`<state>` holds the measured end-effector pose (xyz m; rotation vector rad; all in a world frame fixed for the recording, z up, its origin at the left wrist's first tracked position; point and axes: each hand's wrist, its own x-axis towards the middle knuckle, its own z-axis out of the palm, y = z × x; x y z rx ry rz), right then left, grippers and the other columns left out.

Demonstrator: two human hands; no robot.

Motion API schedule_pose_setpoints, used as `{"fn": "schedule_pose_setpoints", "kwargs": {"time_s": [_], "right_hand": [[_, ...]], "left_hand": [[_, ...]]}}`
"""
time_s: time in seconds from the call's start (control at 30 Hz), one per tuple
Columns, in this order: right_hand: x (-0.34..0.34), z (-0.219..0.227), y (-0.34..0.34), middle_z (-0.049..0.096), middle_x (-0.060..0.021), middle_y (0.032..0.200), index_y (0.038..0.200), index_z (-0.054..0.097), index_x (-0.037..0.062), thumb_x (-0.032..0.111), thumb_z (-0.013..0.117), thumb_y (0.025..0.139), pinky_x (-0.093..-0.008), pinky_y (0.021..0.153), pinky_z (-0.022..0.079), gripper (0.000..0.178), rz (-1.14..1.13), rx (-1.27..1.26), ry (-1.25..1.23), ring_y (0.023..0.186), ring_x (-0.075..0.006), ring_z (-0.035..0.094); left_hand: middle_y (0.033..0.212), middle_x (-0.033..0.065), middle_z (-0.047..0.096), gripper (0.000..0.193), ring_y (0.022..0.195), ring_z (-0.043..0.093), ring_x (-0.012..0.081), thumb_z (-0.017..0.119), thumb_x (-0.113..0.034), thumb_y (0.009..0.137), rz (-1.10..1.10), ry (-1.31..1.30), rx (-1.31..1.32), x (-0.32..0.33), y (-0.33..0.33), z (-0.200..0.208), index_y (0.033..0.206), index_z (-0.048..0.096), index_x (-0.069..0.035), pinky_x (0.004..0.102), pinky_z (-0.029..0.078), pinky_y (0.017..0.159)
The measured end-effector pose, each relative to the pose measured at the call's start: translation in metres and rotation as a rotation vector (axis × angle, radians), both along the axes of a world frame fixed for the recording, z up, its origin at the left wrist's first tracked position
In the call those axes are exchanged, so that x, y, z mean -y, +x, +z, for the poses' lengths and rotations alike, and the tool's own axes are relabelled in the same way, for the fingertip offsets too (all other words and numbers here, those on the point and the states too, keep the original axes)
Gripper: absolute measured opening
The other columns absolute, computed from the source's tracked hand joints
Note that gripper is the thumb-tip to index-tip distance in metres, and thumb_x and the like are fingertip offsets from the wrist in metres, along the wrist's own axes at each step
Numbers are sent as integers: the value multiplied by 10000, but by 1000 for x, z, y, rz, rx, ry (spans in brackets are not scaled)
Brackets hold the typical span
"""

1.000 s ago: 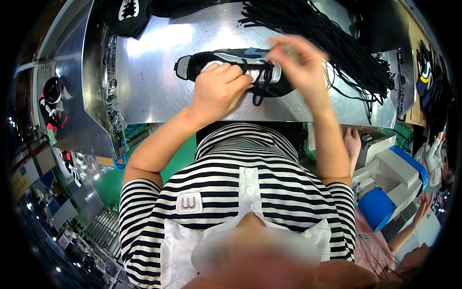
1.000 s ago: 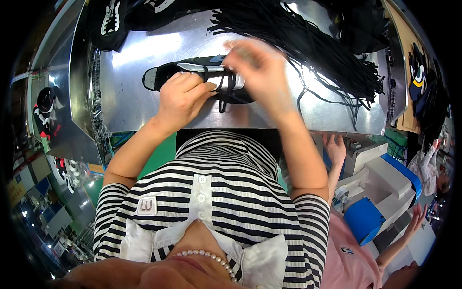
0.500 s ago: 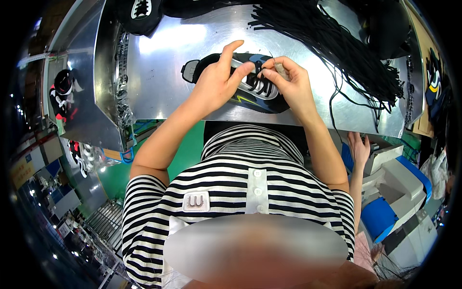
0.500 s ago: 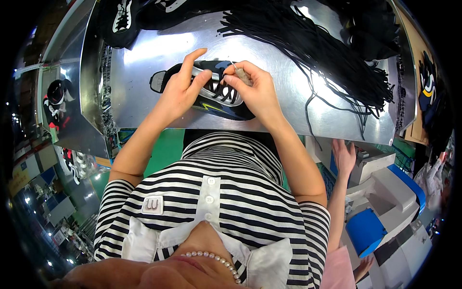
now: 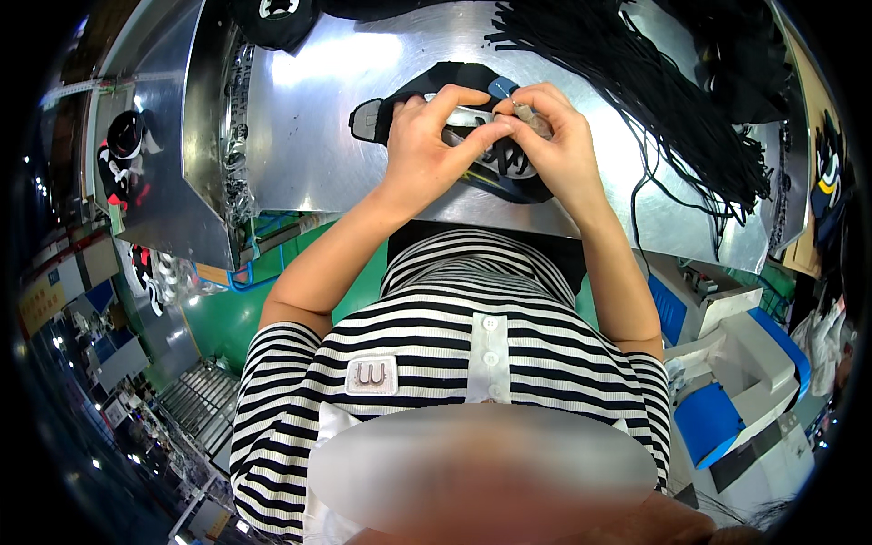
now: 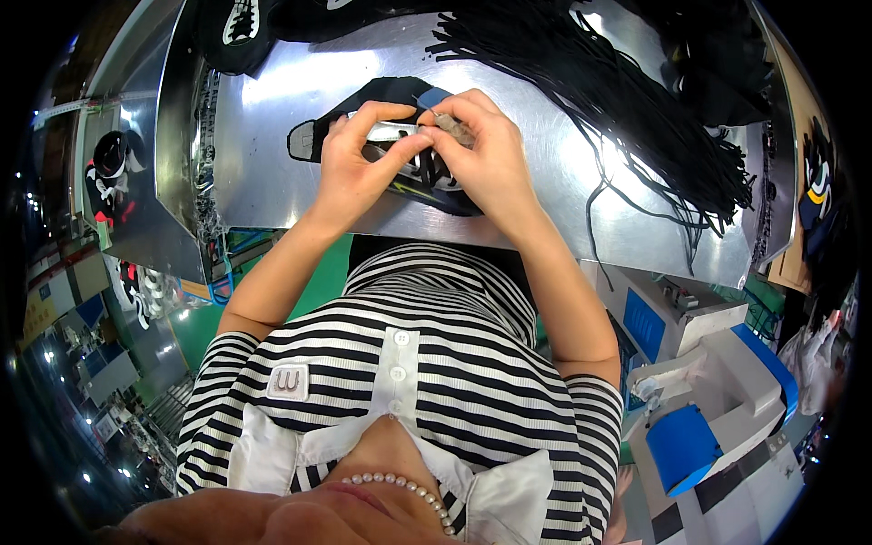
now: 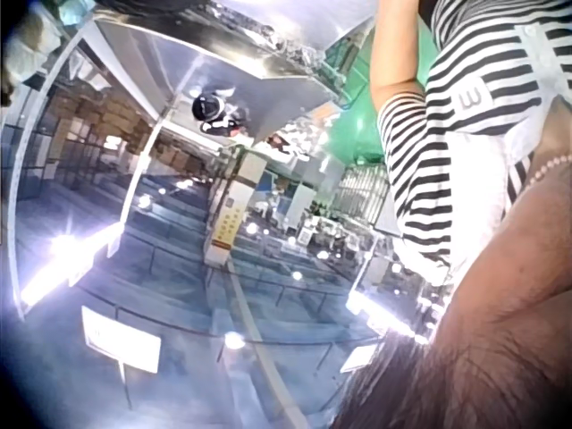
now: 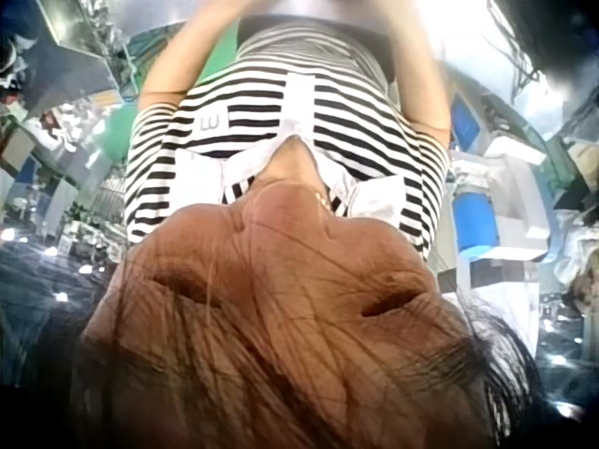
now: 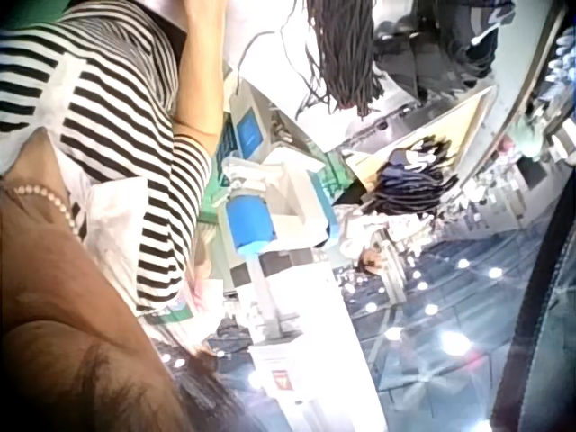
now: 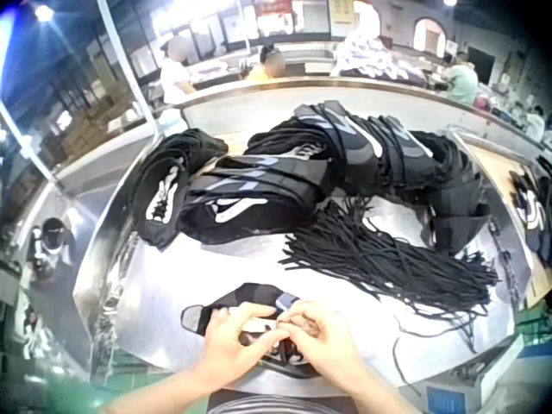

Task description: The person laces a shoe by hand, threading the laces through the eyelets one by one. They then move the finished shoe aside and pick up another lace.

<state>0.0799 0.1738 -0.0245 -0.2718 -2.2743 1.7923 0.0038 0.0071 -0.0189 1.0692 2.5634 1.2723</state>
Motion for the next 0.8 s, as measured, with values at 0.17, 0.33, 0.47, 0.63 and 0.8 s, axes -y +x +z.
{"fn": "schedule_pose_setpoints", "kwargs": {"time_s": [0.17, 0.33, 0.47, 0.63, 0.8], "right_hand": [[1, -5, 4, 638, -64, 931, 981, 703, 4, 89, 687, 869, -269, 756, 500, 142, -19, 53, -90, 836, -170, 641], [0, 3, 19, 679, -105, 934, 1064, 666, 29, 114, 675, 902, -275, 680, 508, 183, -75, -22, 113, 785, -181, 676], [0, 9, 30, 695, -106, 842, 1006, 634, 52, 124, 657, 919, -302, 625, 507, 116, -38, 76, 193, 717, -220, 693], [-5, 13, 24, 694, -89, 772, 959, 616, 73, 159, 671, 895, -357, 581, 501, 121, 44, 45, 450, 669, -277, 676], [-8, 16, 13, 681, -105, 716, 922, 595, 60, 149, 676, 866, -399, 579, 506, 133, 173, 34, 574, 662, -297, 678]], "left_hand": [[910, 22, 718, 307, 737, 611, 173, 823, -259, 775, 10, -13, -94, 2, 1, -7, 991, 699, -79, 315, 411, 765], [934, 22, 718, 289, 763, 590, 208, 820, -193, 749, 49, -1, -135, 0, 2, -5, 991, 701, -89, 328, 420, 766], [975, 31, 716, 284, 791, 584, 222, 803, -154, 749, 52, -10, -126, -1, 4, -4, 1003, 698, -84, 339, 430, 768], [1039, 54, 710, 306, 876, 631, 222, 774, -105, 771, 20, -18, -83, 1, 5, -1, 1057, 677, -54, 328, 469, 826], [1108, 104, 695, 355, 999, 658, 190, 681, 17, 817, 17, 149, 283, -2, 14, 5, 1168, 639, -14, 290, 500, 885]]}}
